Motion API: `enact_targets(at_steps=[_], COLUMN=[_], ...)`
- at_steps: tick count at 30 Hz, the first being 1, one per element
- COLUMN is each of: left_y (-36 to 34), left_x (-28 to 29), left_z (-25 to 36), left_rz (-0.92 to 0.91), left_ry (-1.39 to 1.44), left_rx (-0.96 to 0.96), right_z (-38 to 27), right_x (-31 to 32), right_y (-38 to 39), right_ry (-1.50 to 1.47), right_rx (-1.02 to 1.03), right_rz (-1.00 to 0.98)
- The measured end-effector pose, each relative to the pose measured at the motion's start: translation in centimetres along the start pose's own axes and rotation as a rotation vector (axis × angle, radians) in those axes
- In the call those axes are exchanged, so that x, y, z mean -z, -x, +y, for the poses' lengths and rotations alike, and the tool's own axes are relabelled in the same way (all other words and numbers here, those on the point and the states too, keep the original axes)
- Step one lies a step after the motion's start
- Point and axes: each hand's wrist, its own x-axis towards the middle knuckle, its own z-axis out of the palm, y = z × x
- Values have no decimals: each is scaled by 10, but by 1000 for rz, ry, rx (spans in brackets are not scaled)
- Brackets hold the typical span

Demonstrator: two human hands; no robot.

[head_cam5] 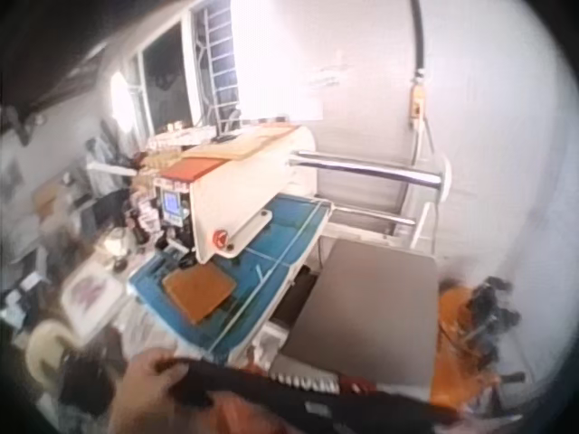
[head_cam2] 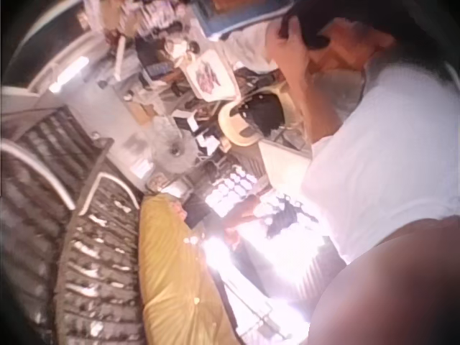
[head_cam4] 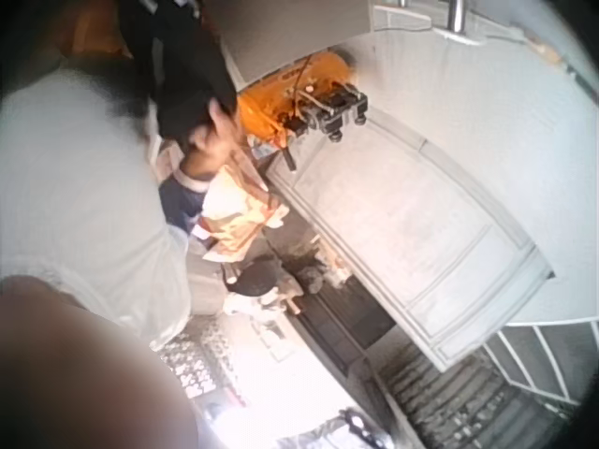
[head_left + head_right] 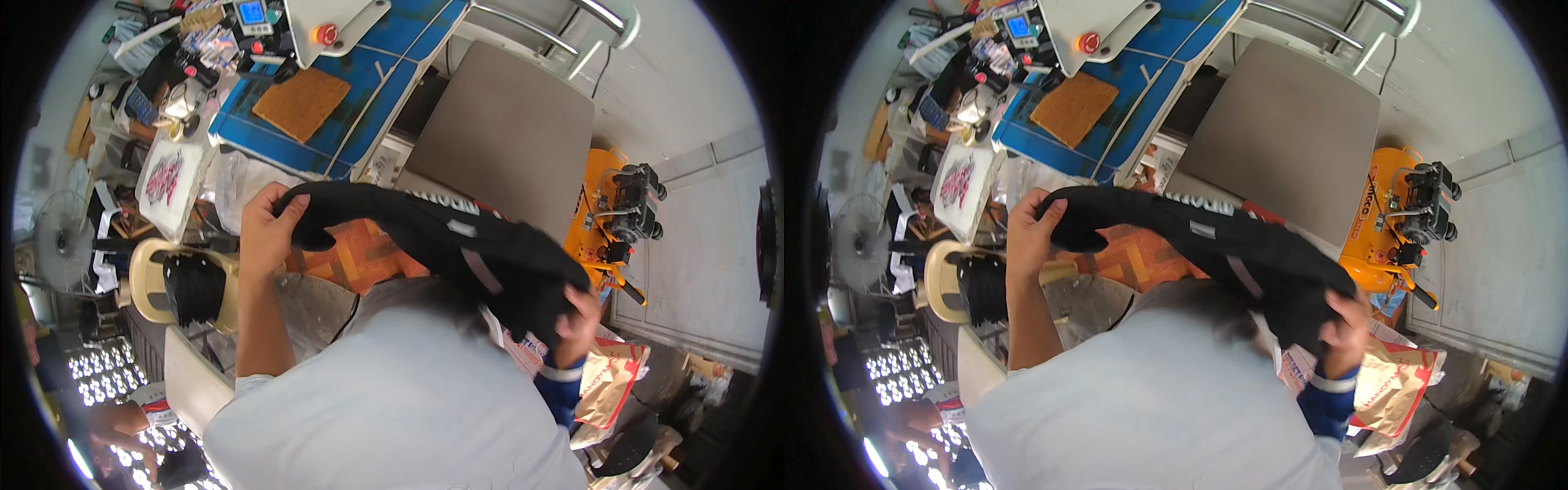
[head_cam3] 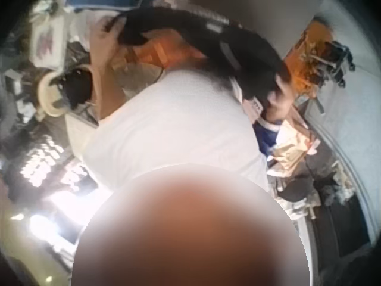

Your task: The person places black t-shirts onto a heat press, aligns them, and operates the machine to apply a printed design. They remove the finished shirts and place them on a nearby table, repeating the process with additional shirts.

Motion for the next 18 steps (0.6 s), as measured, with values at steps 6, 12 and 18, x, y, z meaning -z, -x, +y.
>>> enact_targets(at_steps=[6, 12, 18], left_y=[41, 81, 77], left_x=[-16, -4, -7], left_z=[-11, -32, -41], left_rz=[97, 329, 386], left_ry=[292, 147, 93], left_rx=[10, 19, 4], right_z=[106, 181, 181], right_x=[-128, -180, -182], right_y=[-118, -159, -170], right_ry=[739, 763, 820], right_rx=[-77, -74, -130], right_rz=[-337, -308, -358])
